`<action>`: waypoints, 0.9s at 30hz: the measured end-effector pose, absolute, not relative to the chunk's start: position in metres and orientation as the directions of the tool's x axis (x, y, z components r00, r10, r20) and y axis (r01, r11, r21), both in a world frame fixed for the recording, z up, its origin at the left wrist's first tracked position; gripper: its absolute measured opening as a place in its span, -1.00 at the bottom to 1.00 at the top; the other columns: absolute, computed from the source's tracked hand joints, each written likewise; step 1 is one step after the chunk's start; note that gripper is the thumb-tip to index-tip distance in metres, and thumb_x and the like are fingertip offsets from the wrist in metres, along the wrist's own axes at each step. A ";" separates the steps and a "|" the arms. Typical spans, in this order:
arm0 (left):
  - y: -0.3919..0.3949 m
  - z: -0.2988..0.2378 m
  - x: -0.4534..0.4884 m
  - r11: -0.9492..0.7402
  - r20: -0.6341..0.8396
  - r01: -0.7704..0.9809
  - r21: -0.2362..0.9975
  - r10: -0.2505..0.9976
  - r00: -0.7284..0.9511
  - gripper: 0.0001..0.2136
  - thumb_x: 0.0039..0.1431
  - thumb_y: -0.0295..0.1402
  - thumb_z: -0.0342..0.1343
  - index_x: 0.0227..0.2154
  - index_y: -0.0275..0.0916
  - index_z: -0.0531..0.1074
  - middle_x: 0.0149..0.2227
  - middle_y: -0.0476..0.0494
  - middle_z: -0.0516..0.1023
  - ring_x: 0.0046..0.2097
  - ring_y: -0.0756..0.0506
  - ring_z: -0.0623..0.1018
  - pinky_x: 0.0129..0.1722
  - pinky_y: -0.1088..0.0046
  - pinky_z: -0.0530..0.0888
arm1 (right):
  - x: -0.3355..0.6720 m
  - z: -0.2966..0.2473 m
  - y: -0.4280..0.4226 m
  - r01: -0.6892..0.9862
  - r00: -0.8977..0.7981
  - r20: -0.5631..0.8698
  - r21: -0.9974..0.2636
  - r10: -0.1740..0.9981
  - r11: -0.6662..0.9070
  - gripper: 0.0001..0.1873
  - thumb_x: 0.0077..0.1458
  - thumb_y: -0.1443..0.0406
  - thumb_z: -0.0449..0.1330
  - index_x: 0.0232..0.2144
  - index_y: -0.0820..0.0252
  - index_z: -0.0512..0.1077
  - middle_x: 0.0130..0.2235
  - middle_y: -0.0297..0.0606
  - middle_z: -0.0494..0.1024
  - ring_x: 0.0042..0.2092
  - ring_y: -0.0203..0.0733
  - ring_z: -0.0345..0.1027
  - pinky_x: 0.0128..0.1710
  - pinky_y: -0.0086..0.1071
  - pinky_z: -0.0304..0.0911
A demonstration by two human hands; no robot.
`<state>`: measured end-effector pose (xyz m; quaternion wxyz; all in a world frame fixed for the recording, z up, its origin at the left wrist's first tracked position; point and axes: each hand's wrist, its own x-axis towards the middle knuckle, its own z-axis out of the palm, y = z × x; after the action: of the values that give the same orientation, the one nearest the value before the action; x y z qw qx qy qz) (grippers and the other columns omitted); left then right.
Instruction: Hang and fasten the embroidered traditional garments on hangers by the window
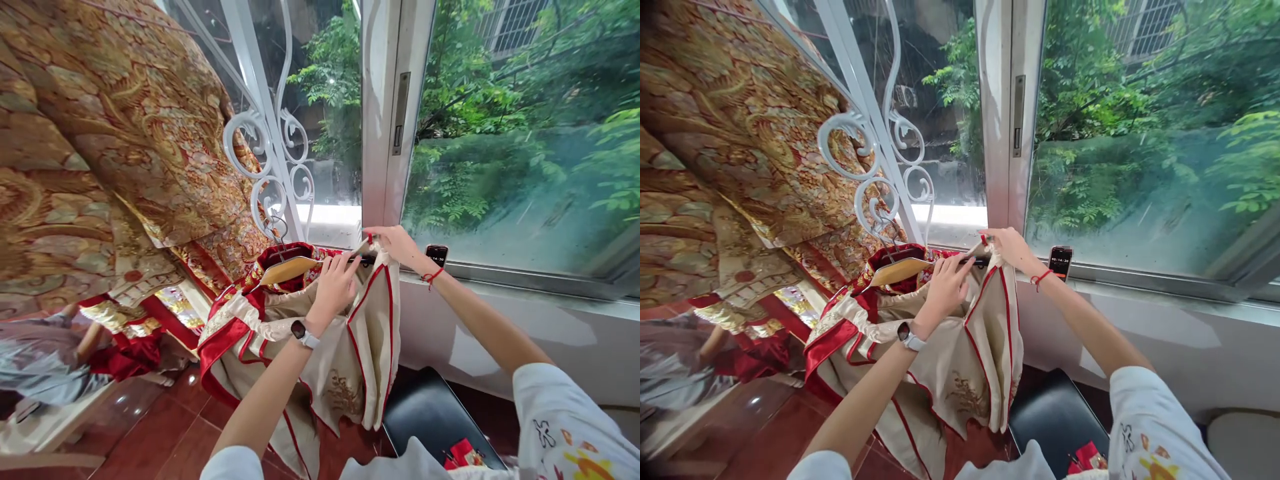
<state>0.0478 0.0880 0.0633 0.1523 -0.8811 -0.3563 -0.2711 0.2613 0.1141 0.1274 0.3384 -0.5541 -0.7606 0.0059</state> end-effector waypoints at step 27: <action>-0.002 0.047 -0.097 -0.262 0.563 0.610 0.748 0.737 -0.374 -0.66 0.19 -0.37 -0.02 0.03 -0.20 0.34 0.00 -0.21 0.53 0.02 -0.15 0.52 -0.05 0.35 0.45 | 0.157 0.064 0.055 0.643 -0.004 0.540 -0.643 0.841 0.416 -0.48 0.09 0.35 -0.03 0.11 0.15 0.35 -0.21 -0.14 0.57 -0.27 -0.03 0.41 -0.21 -0.19 0.29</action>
<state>-0.0971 -0.0024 0.0473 -0.0558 -0.5568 -0.6050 -0.5664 0.1571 0.0546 0.0637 0.4662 -0.5299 -0.7004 0.1063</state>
